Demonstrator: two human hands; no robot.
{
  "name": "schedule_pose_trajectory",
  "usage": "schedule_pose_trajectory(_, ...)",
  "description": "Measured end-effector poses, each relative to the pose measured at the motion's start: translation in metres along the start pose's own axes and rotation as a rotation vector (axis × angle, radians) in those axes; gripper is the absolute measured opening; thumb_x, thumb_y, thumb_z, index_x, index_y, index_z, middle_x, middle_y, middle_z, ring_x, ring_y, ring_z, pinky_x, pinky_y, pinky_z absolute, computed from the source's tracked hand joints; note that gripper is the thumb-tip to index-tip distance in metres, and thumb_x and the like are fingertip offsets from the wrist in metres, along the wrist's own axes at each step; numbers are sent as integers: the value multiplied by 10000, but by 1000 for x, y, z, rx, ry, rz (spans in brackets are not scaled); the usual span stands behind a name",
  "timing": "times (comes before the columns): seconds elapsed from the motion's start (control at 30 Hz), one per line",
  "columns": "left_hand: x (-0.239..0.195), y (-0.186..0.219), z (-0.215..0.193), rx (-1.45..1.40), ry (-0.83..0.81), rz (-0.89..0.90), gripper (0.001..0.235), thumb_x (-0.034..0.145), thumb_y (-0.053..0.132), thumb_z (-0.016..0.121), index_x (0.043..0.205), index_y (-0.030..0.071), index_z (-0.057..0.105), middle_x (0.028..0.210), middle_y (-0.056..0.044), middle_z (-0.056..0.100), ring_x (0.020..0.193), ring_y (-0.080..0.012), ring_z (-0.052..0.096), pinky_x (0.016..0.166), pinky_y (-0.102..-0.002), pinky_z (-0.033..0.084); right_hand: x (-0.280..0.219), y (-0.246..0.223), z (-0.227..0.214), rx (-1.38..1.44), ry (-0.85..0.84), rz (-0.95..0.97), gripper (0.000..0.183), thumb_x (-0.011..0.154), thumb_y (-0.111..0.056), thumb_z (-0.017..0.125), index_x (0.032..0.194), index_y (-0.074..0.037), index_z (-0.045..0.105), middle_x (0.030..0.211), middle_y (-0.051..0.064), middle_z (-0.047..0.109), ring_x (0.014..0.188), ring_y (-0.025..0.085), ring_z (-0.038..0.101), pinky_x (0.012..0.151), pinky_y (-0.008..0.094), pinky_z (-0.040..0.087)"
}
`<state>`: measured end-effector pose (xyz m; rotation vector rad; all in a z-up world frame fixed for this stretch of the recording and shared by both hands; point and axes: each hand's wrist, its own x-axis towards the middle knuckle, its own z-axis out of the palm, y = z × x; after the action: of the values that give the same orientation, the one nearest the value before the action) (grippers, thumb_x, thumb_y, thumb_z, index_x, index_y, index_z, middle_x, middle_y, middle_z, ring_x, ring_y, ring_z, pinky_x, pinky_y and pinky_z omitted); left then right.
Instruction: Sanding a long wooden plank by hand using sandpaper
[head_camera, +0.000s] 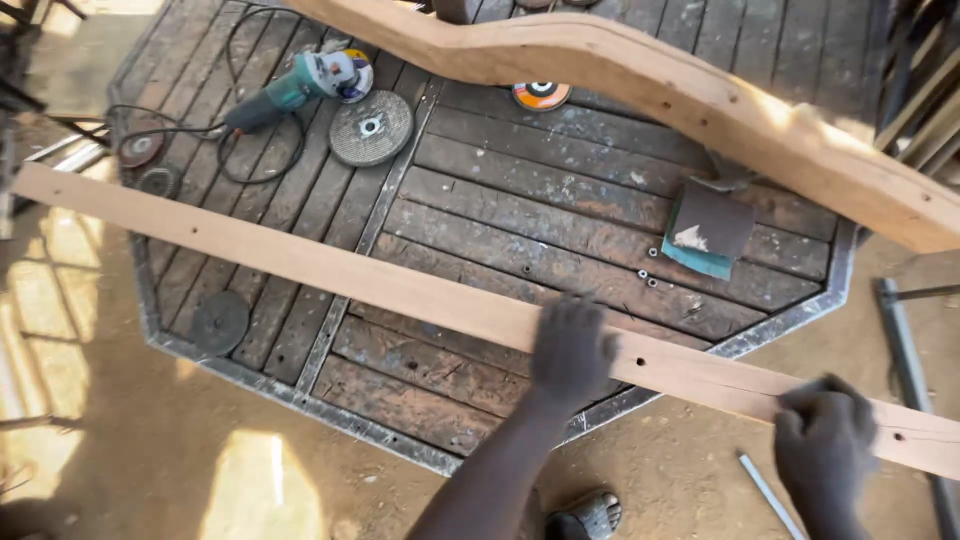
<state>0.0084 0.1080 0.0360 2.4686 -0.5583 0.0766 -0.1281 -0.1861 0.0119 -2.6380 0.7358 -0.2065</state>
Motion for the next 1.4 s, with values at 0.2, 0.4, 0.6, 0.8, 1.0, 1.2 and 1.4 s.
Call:
schedule_pose_trajectory(0.2, -13, -91, -19, 302, 268, -128, 301, 770, 281, 684, 975, 78, 599, 931, -175, 624, 877, -390, 575, 831, -528, 457, 6, -85, 36, 115, -4, -393, 191, 808, -89, 656, 993, -81, 703, 1292, 229, 600, 1257, 387, 556, 1007, 497, 437)
schedule_pose_trajectory(0.4, -17, -102, -46, 351, 178, -242, 417, 969, 383, 563, 1192, 46, 663, 1298, -136, 657, 1272, -368, 528, 1165, -549, 326, 3, -195, 47, 163, -207, -569, 380, 741, -155, 676, 1119, -139, 644, 1202, 71, 583, 1139, 321, 507, 949, 488, 427)
schedule_pose_trajectory(0.6, -21, -71, -38, 425, 364, -364, 308, 878, 362, 734, 1021, 91, 697, 1088, -105, 669, 1191, -328, 599, 1120, -540, 379, 12, -186, 38, 107, -367, -656, 599, 890, -315, 735, 1411, -104, 529, 1234, 166, 588, 1118, 387, 562, 967, 500, 446)
schedule_pose_trajectory(0.8, -50, 80, 42, 132, 390, -918, 283, 854, 414, 750, 891, 161, 626, 876, -65, 596, 925, -333, 642, 793, -514, 501, 29, -148, 25, -165, -339, -805, 608, 945, -536, 600, 1435, -187, 506, 1145, 94, 551, 1062, 329, 570, 891, 517, 468)
schedule_pose_trajectory(1.0, -25, 154, 82, -626, 289, -1457, 556, 973, 662, 489, 1170, 142, 504, 1063, -215, 730, 1069, -413, 709, 906, -607, 533, 75, -96, 31, -86, -499, -939, 648, 916, -457, 629, 1477, -176, 465, 1111, 174, 530, 1047, 427, 580, 917, 552, 479)
schedule_pose_trajectory(1.2, -34, 116, 93, -133, 590, -1361, 933, 723, 602, 822, 1433, 151, 419, 1413, -123, 461, 1292, -382, 458, 992, -585, 414, 86, -114, 37, -10, -667, -809, 603, 957, -412, 604, 1497, -197, 446, 1198, 243, 528, 1238, 533, 506, 1081, 620, 392)
schedule_pose_trajectory(1.4, -88, -33, 35, 530, 681, -1123, 415, 1006, 302, 559, 1391, 156, 602, 1508, -66, 552, 1459, -337, 414, 1186, -572, 259, 53, -284, 98, 42, -853, -814, 561, 1041, -509, 508, 1502, -201, 427, 1260, 256, 552, 1315, 512, 497, 1097, 624, 372)
